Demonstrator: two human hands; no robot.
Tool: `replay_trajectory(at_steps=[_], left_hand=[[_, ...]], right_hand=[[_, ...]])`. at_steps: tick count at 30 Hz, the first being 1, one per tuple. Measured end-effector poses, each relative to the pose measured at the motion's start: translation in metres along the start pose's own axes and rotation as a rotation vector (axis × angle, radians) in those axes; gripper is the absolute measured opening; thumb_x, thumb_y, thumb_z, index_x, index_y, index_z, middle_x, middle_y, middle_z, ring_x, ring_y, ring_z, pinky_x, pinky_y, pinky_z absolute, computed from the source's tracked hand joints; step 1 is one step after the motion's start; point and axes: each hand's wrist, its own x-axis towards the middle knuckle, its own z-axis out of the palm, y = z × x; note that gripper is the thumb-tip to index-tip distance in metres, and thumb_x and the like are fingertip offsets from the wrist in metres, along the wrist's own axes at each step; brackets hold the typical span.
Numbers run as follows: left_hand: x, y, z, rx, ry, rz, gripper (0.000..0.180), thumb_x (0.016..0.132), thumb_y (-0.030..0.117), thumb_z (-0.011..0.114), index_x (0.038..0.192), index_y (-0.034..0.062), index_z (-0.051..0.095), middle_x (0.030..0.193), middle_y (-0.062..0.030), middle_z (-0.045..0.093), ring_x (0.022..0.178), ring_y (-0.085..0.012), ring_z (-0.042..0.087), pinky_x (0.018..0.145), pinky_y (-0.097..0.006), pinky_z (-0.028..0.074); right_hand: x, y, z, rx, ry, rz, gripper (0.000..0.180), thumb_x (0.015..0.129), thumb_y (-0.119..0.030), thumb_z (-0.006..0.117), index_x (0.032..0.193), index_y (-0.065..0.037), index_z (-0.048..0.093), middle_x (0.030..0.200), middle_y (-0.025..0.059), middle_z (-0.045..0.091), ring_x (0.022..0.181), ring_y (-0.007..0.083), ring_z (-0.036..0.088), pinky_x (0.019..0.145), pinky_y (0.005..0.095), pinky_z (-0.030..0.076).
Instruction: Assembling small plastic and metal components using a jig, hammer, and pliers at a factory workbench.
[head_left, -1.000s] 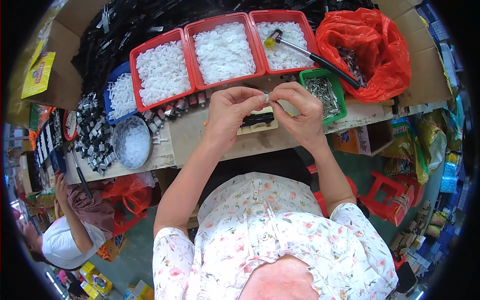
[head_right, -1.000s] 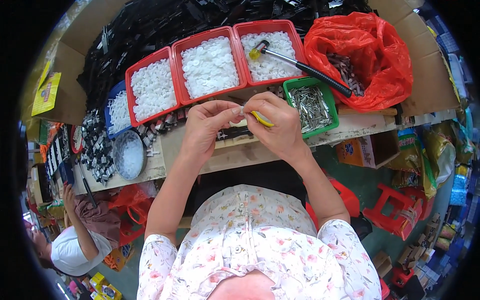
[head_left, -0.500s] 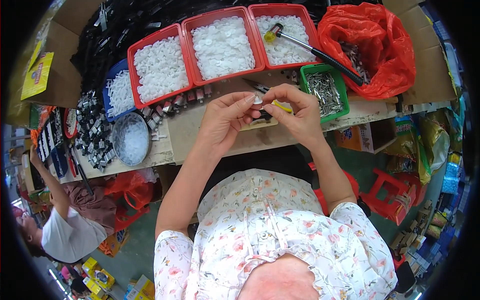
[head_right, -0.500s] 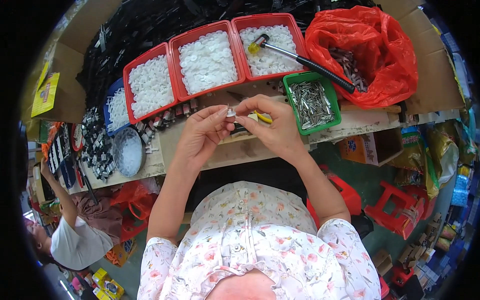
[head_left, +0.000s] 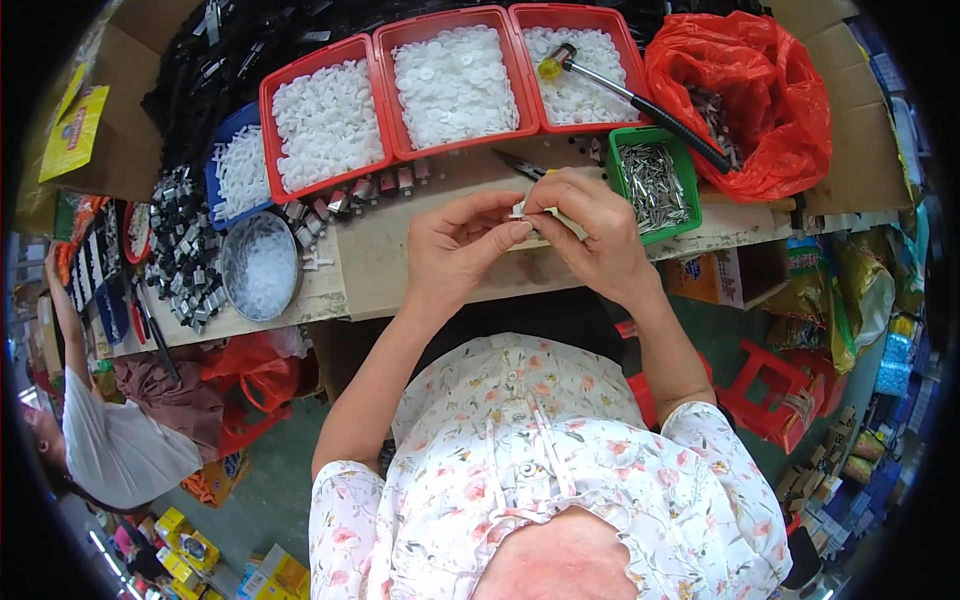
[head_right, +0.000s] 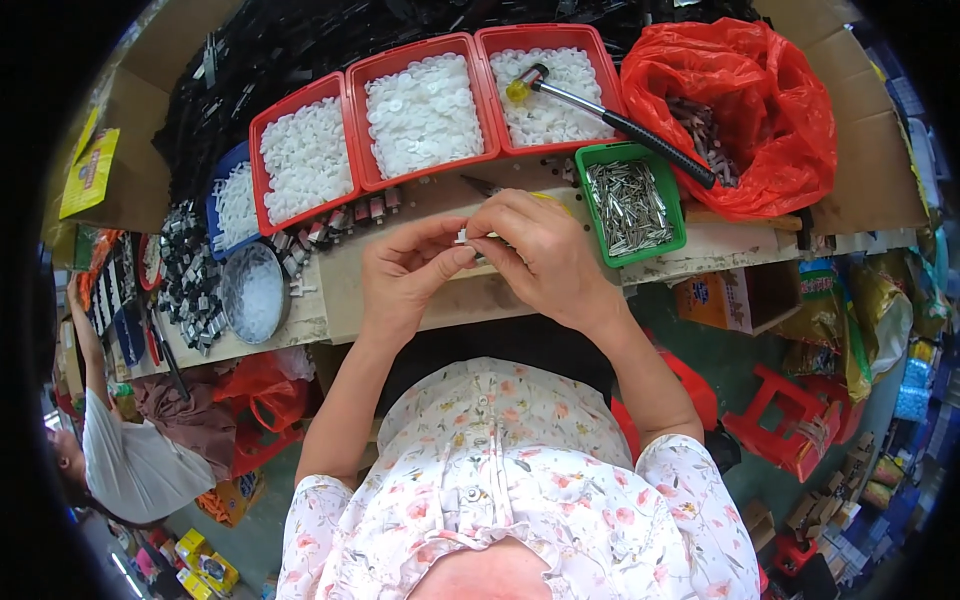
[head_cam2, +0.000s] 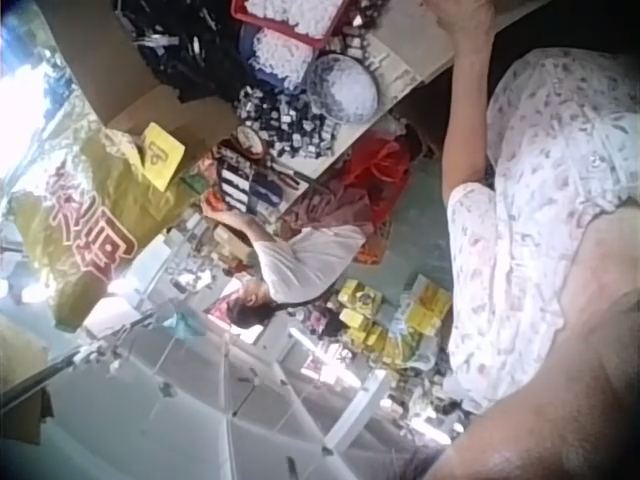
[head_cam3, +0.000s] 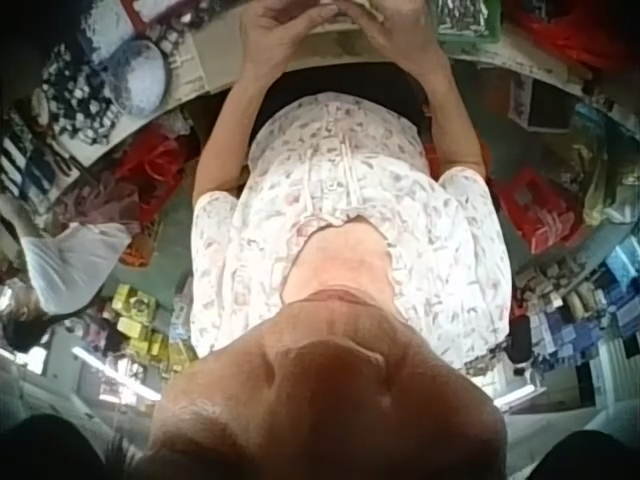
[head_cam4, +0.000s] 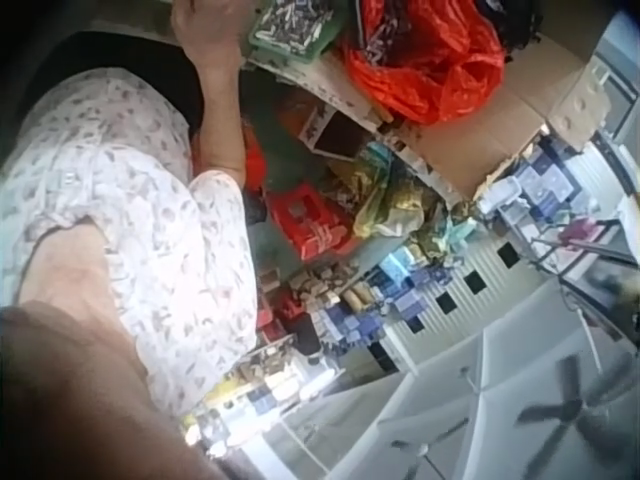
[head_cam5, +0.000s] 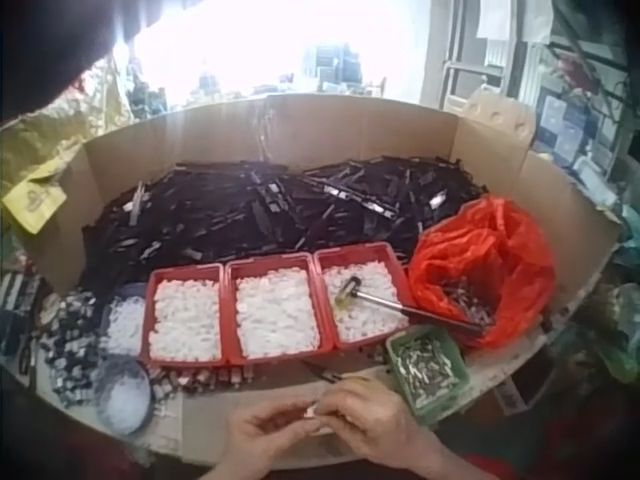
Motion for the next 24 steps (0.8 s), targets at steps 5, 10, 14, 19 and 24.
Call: replay_trajectory(at_steps=[5,10,14,19,24], left_hand=[[-0.003,0.000,-0.004,-0.030,-0.006,0.013,0.028,0.087,-0.003,0.073,0.115,-0.0025,0.068,0.101,-0.0094,0.072,0.086,-0.0142,0.069,0.079,-0.027,0.058],[-0.003,0.003,-0.001,-0.147,-0.003,-0.063,0.025,0.089,0.001,0.072,0.113,-0.0014,0.068,0.099,-0.0100,0.073,0.083,-0.0164,0.071,0.078,-0.028,0.059],[-0.006,0.001,0.003,-0.173,0.018,-0.094,0.028,0.089,0.002,0.072,0.116,-0.0009,0.068,0.099,-0.0100,0.073,0.083,-0.0163,0.071,0.078,-0.029,0.059],[-0.006,-0.005,0.001,-0.062,0.017,-0.010,0.031,0.088,0.000,0.073,0.118,-0.0041,0.067,0.099,-0.0102,0.072,0.086,-0.0145,0.070,0.077,-0.029,0.062],[-0.007,-0.005,0.001,-0.076,0.016,-0.010,0.030,0.088,0.000,0.072,0.117,-0.0040,0.068,0.100,-0.0109,0.072,0.086,-0.0151,0.070,0.079,-0.030,0.062]], right_hand=[[-0.002,-0.004,0.002,0.063,-0.006,0.049,0.014,0.081,0.002,0.073,0.094,0.002,0.066,0.093,0.0129,0.067,0.087,0.0257,0.067,0.077,0.0331,0.052],[-0.010,0.001,0.010,0.155,0.094,0.096,0.016,0.081,0.004,0.073,0.097,0.003,0.068,0.094,0.0116,0.068,0.089,0.0228,0.066,0.078,0.0314,0.052],[-0.011,0.002,0.011,0.181,0.104,0.089,0.014,0.082,0.004,0.072,0.095,0.003,0.067,0.092,0.0117,0.067,0.087,0.0232,0.066,0.077,0.0316,0.052],[-0.006,-0.001,0.003,0.095,-0.006,0.059,0.010,0.083,0.003,0.071,0.091,0.003,0.064,0.090,0.0116,0.064,0.084,0.0244,0.064,0.075,0.0331,0.051],[-0.009,0.000,0.004,0.131,0.025,0.073,0.012,0.082,0.002,0.072,0.093,0.003,0.066,0.091,0.0117,0.065,0.085,0.0243,0.065,0.078,0.0329,0.051]])
